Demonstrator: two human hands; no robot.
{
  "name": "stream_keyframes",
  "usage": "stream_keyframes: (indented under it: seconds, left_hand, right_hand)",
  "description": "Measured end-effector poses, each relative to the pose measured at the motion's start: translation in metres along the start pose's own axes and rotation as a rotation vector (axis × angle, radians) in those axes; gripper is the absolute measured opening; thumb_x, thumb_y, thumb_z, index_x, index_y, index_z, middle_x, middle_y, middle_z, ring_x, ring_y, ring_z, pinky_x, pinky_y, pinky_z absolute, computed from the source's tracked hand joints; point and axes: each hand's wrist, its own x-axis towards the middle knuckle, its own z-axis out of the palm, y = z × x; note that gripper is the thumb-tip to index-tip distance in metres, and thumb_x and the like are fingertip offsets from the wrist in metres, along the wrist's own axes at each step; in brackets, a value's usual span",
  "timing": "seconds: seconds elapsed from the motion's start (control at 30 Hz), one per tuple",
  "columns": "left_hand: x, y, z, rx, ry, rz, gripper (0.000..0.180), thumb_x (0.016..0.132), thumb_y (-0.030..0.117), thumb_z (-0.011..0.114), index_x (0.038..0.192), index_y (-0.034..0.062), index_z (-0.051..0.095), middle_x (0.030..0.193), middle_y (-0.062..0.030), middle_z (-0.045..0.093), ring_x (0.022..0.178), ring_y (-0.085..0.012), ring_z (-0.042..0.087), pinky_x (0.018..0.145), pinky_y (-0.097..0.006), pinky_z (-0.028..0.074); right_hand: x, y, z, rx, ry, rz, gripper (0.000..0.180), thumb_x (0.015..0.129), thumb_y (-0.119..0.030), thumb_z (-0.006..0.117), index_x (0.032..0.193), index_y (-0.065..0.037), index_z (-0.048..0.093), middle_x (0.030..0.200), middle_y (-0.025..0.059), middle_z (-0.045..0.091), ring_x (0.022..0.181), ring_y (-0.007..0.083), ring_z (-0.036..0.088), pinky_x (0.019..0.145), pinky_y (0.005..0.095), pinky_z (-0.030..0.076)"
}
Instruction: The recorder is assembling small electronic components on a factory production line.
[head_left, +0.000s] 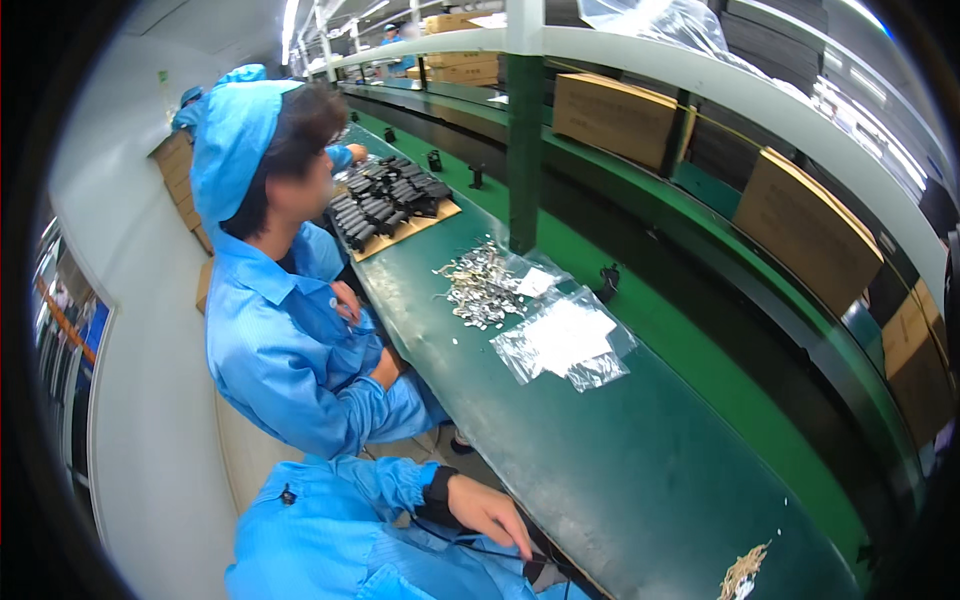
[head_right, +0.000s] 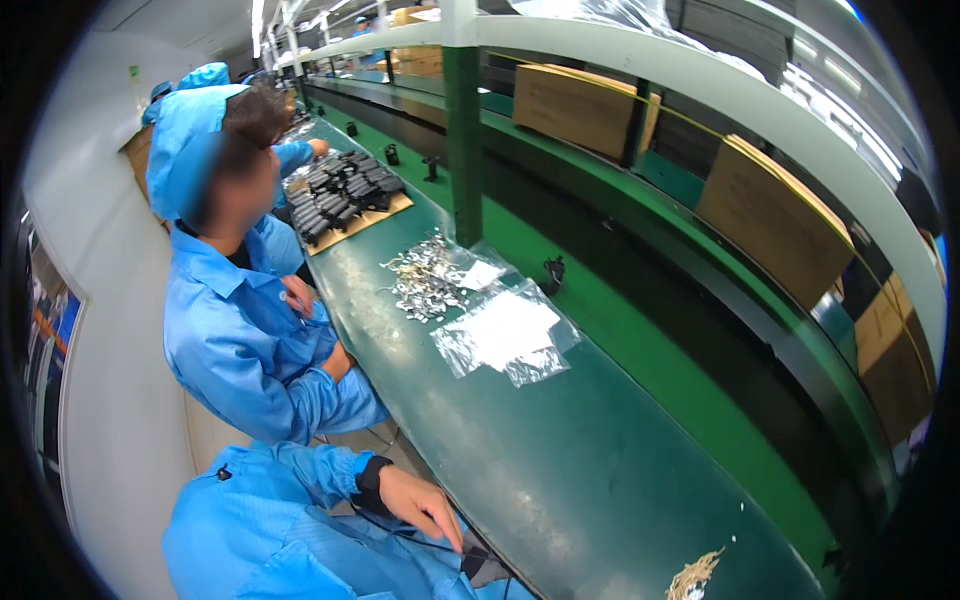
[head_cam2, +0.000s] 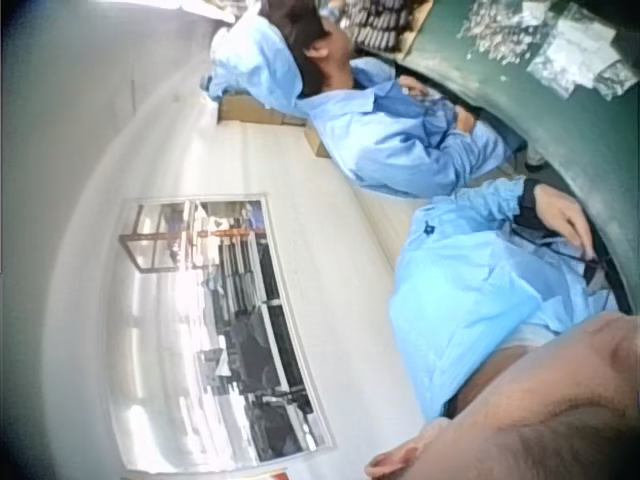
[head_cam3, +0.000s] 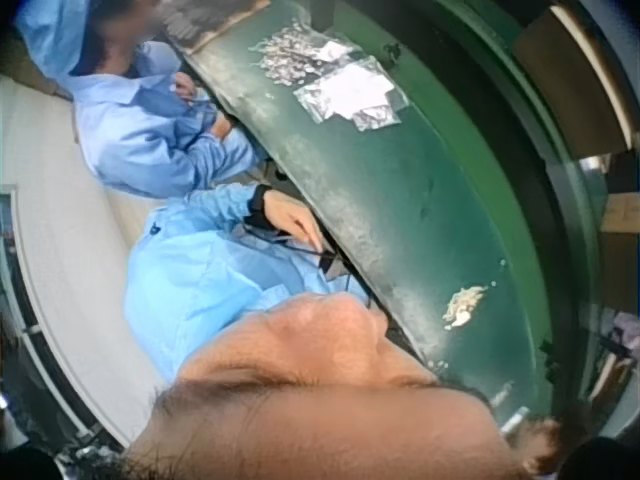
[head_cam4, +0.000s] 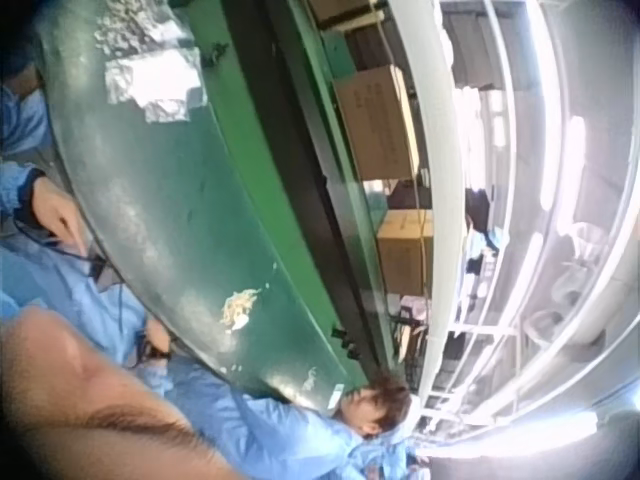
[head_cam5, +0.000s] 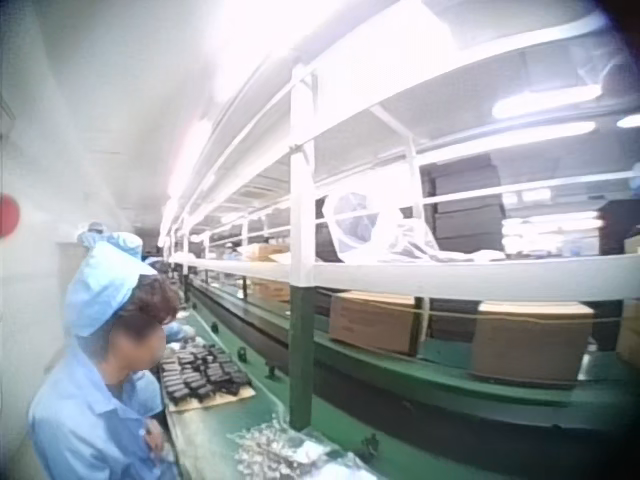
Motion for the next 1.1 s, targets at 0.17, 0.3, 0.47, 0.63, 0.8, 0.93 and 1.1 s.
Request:
stream_keyframes:
  seconds: [0.17, 0.3, 0.47, 0.63, 0.8, 0.93, 1.1]
  left_hand:
    - [-0.029, -0.1, -0.018, 0.668, 0.228, -0.174, 0.051, 0.101, 0.025, 0.058, 0.146, 0.0014, 0.047, 0.149, -0.0192, 0.05, 0.133, -0.0339, 0.05, 0.112, -0.041, 0.037]
    - [-0.089, -0.343, -0.184, 0.884, 0.418, 0.176, 0.048, 0.095, 0.032, 0.061, 0.133, 0.0022, 0.056, 0.127, -0.019, 0.063, 0.115, -0.0353, 0.06, 0.096, -0.045, 0.048]
    - [-0.575, -0.138, -0.342, 1.191, 0.591, 0.152, 0.062, 0.087, 0.036, 0.07, 0.136, 0.0012, 0.054, 0.123, -0.0215, 0.066, 0.112, -0.0394, 0.064, 0.097, -0.053, 0.049]
    - [-0.502, -0.104, -0.342, 1.043, 0.692, 0.359, 0.059, 0.088, 0.036, 0.069, 0.133, 0.0017, 0.054, 0.121, -0.0207, 0.065, 0.11, -0.0386, 0.063, 0.095, -0.052, 0.049]
    - [-0.482, -0.021, -0.247, 0.999, 0.79, 0.417, 0.054, 0.089, 0.035, 0.067, 0.13, 0.0023, 0.054, 0.118, -0.0198, 0.064, 0.108, -0.0375, 0.063, 0.092, -0.05, 0.049]
    - [-0.464, 0.009, -0.225, 0.908, 0.808, 0.515, 0.05, 0.089, 0.035, 0.066, 0.126, 0.0028, 0.054, 0.116, -0.019, 0.064, 0.107, -0.0367, 0.063, 0.09, -0.048, 0.049]
    - [-0.487, -0.007, -0.245, 0.794, 0.817, 0.623, 0.046, 0.09, 0.034, 0.064, 0.123, 0.0034, 0.055, 0.114, -0.018, 0.063, 0.105, -0.0356, 0.062, 0.088, -0.047, 0.049]
  right_hand:
    - [-0.018, 0.014, -0.007, -0.04, 0.077, 0.091, 0.032, 0.094, -0.011, 0.063, 0.122, 0.004, 0.062, 0.118, 0.0209, 0.067, 0.114, 0.033, 0.062, 0.101, 0.0395, 0.046]
    - [0.013, 0.005, -0.026, -0.139, 0.034, 0.097, 0.032, 0.094, -0.012, 0.063, 0.122, 0.004, 0.062, 0.118, 0.021, 0.067, 0.114, 0.0332, 0.062, 0.101, 0.0396, 0.046]
    - [0.132, -0.004, -0.054, -0.15, -0.339, -0.309, 0.033, 0.094, -0.013, 0.063, 0.122, 0.004, 0.062, 0.118, 0.0211, 0.066, 0.114, 0.0334, 0.062, 0.101, 0.0398, 0.046]
    - [0.168, -0.028, -0.051, -0.292, -0.343, -0.209, 0.033, 0.094, -0.014, 0.063, 0.122, 0.004, 0.062, 0.119, 0.0212, 0.066, 0.114, 0.0336, 0.062, 0.101, 0.0399, 0.047]
    - [0.188, -0.042, -0.043, -0.312, -0.411, -0.257, 0.033, 0.094, -0.014, 0.064, 0.122, 0.004, 0.062, 0.119, 0.0213, 0.066, 0.115, 0.0339, 0.063, 0.101, 0.04, 0.047]
    - [0.185, -0.043, -0.037, -0.327, -0.406, -0.226, 0.034, 0.094, -0.015, 0.064, 0.122, 0.004, 0.062, 0.12, 0.0213, 0.066, 0.115, 0.034, 0.063, 0.101, 0.0401, 0.047]
    - [0.184, -0.035, -0.04, -0.332, -0.396, -0.19, 0.034, 0.094, -0.016, 0.064, 0.122, 0.004, 0.062, 0.12, 0.0214, 0.066, 0.115, 0.0342, 0.063, 0.101, 0.0403, 0.047]
